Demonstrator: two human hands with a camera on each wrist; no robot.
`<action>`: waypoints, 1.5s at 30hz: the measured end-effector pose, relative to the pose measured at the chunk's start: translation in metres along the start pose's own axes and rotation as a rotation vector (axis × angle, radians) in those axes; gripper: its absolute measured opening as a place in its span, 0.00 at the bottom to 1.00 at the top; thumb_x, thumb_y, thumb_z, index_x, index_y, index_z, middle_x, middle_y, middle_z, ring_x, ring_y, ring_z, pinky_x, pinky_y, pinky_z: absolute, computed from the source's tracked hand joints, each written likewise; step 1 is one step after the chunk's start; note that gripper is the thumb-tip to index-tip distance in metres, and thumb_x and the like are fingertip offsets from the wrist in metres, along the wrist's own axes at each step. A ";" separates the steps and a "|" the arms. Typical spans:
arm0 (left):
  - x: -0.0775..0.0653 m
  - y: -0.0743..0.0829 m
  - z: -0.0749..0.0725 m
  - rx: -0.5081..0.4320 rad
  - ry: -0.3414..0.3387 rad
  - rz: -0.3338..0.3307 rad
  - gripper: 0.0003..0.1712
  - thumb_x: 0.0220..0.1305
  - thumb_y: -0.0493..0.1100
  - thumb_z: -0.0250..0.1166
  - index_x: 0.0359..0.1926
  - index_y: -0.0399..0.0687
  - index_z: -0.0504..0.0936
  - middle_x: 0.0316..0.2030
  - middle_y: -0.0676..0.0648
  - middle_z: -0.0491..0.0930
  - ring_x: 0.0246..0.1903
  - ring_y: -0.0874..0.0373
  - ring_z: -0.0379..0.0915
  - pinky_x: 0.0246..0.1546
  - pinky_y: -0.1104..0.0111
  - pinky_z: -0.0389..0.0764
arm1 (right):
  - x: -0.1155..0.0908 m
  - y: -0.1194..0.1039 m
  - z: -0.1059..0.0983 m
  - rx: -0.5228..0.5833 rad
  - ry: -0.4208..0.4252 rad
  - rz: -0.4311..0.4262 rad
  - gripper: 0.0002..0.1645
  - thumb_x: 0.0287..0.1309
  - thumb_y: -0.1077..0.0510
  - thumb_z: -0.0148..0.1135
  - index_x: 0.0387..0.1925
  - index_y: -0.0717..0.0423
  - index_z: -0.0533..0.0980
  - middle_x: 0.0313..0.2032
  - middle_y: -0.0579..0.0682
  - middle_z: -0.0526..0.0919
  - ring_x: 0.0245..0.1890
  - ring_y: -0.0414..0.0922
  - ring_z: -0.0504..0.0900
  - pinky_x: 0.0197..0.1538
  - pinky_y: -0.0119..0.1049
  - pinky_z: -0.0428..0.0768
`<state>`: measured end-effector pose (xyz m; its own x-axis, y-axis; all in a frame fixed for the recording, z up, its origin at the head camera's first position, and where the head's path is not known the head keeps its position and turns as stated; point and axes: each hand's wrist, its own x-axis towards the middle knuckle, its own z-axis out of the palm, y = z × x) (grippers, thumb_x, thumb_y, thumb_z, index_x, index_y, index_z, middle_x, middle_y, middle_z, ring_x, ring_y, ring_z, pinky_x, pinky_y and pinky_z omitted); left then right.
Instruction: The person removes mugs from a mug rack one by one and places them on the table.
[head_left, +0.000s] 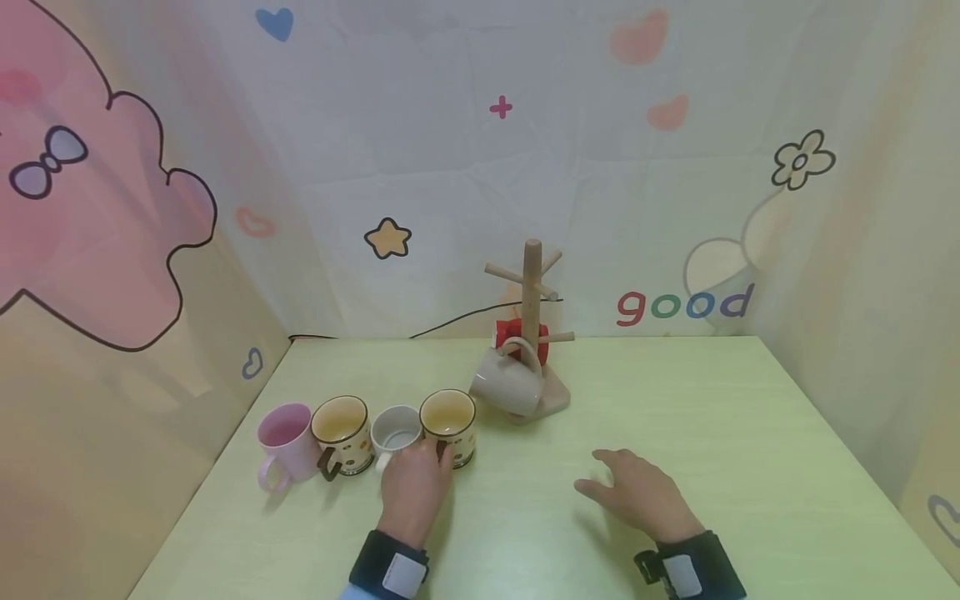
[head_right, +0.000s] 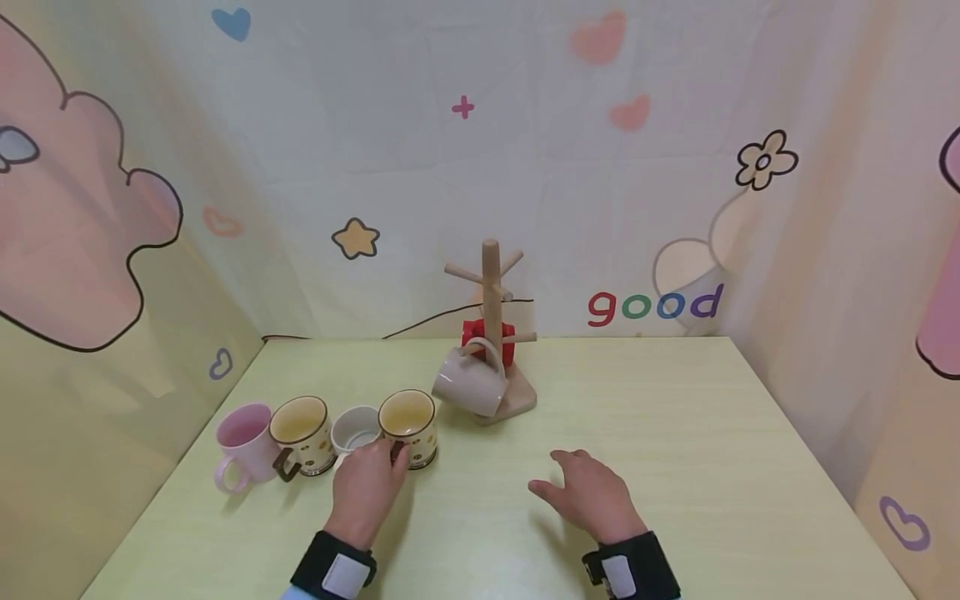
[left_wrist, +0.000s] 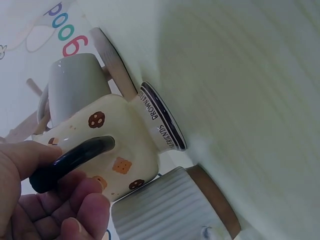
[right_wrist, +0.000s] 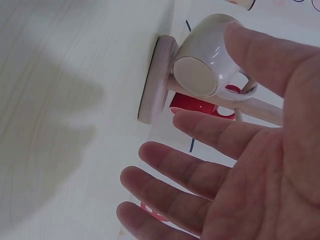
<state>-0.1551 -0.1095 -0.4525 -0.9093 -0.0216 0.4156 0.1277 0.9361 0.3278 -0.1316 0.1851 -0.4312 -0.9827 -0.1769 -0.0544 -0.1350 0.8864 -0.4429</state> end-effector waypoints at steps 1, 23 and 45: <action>0.000 0.000 0.000 0.000 -0.001 -0.001 0.12 0.61 0.46 0.70 0.31 0.42 0.83 0.17 0.47 0.76 0.16 0.54 0.73 0.16 0.61 0.71 | 0.000 0.000 0.000 0.000 0.000 0.000 0.38 0.59 0.38 0.65 0.58 0.65 0.76 0.51 0.62 0.82 0.53 0.60 0.79 0.52 0.58 0.76; 0.000 -0.003 -0.012 -0.012 -0.031 -0.002 0.26 0.59 0.60 0.70 0.21 0.43 0.78 0.16 0.49 0.73 0.15 0.56 0.70 0.16 0.63 0.69 | 0.002 -0.001 0.000 -0.006 -0.015 0.018 0.37 0.60 0.39 0.65 0.58 0.65 0.76 0.52 0.64 0.81 0.55 0.62 0.78 0.54 0.59 0.75; 0.057 0.023 -0.055 0.102 -0.080 0.121 0.33 0.63 0.68 0.62 0.31 0.39 0.80 0.24 0.44 0.72 0.17 0.55 0.68 0.13 0.67 0.69 | 0.020 -0.001 -0.018 -0.097 0.002 -0.010 0.39 0.60 0.38 0.65 0.59 0.66 0.75 0.52 0.66 0.81 0.54 0.64 0.78 0.52 0.60 0.77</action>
<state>-0.1821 -0.1082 -0.3743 -0.9188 0.1181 0.3766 0.2012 0.9610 0.1895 -0.1530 0.1887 -0.4156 -0.9814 -0.1855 -0.0487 -0.1567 0.9219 -0.3543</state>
